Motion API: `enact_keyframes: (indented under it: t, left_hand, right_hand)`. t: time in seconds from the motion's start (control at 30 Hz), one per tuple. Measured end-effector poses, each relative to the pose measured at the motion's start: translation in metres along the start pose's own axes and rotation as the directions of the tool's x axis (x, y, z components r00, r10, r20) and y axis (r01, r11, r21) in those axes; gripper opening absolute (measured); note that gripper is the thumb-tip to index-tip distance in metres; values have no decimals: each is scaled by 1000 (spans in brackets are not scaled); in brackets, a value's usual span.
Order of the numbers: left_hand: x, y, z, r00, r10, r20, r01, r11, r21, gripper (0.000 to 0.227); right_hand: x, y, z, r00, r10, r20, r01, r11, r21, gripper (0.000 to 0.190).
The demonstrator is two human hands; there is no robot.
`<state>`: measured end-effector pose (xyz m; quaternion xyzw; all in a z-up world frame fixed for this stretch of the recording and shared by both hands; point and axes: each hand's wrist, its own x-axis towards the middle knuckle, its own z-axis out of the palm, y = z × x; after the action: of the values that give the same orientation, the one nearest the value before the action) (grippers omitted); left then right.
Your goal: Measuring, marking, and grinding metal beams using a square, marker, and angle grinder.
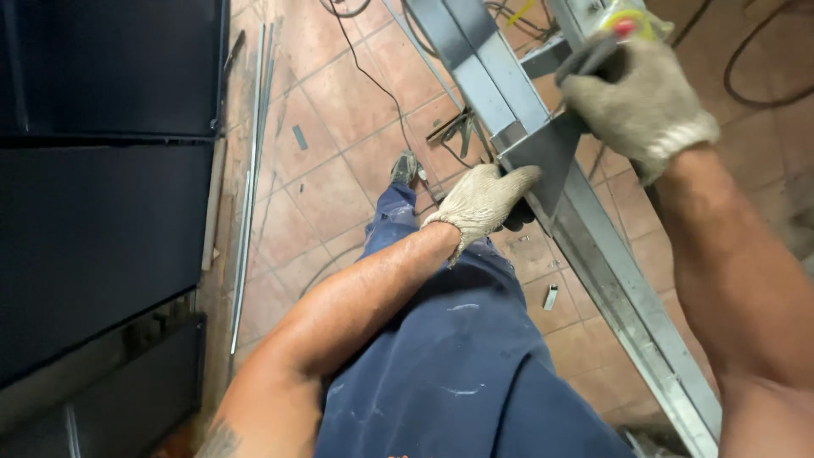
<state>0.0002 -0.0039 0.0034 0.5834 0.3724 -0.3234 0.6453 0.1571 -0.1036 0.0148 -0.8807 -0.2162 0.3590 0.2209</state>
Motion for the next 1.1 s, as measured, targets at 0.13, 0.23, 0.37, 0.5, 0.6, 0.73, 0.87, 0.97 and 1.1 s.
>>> enact_keyframes:
  t: [0.13, 0.23, 0.37, 0.5, 0.6, 0.73, 0.87, 0.97, 1.1]
  left_hand:
    - [3, 1, 1, 1000, -30, 3, 30, 1000, 1, 54]
    - [7, -1, 1, 1000, -10, -3, 10, 999, 32, 56]
    - [6, -3, 3, 1000, -7, 12, 7, 1000, -16, 54]
    - [6, -3, 4, 1000, -17, -6, 17, 1000, 6, 58]
    - [7, -9, 4, 1000, 10, -14, -10, 999, -35, 60]
    - [2, -5, 1, 1000, 18, -20, -18, 1000, -2, 58]
    - [-15, 5, -3, 999, -15, 42, 10, 995, 101, 64]
    - [-21, 12, -4, 999, -29, 42, 23, 991, 133, 65]
    - [2, -26, 3, 988, 155, 24, -155, 988, 0, 62]
  right_hand:
    - [-4, -2, 7, 1000, 25, -12, -20, 957, 289, 25]
    - [1, -7, 17, 985, -61, 158, 30, 980, 195, 21]
    - [0, -11, 18, 978, -129, 166, 130, 991, 5, 18]
    - [-1, -9, -3, 996, 86, -14, -87, 981, -171, 32]
    - [-18, 7, -1, 989, -69, -132, 85, 989, 121, 19]
    - [-49, 10, 3, 938, -193, -288, 319, 805, 500, 17]
    - [-107, 29, 12, 866, -147, -477, 411, 753, 514, 13]
    - [-135, 67, 32, 785, -287, -549, 485, 836, 256, 11]
    - [-167, 107, 82, 767, -399, -502, 378, 914, -149, 13]
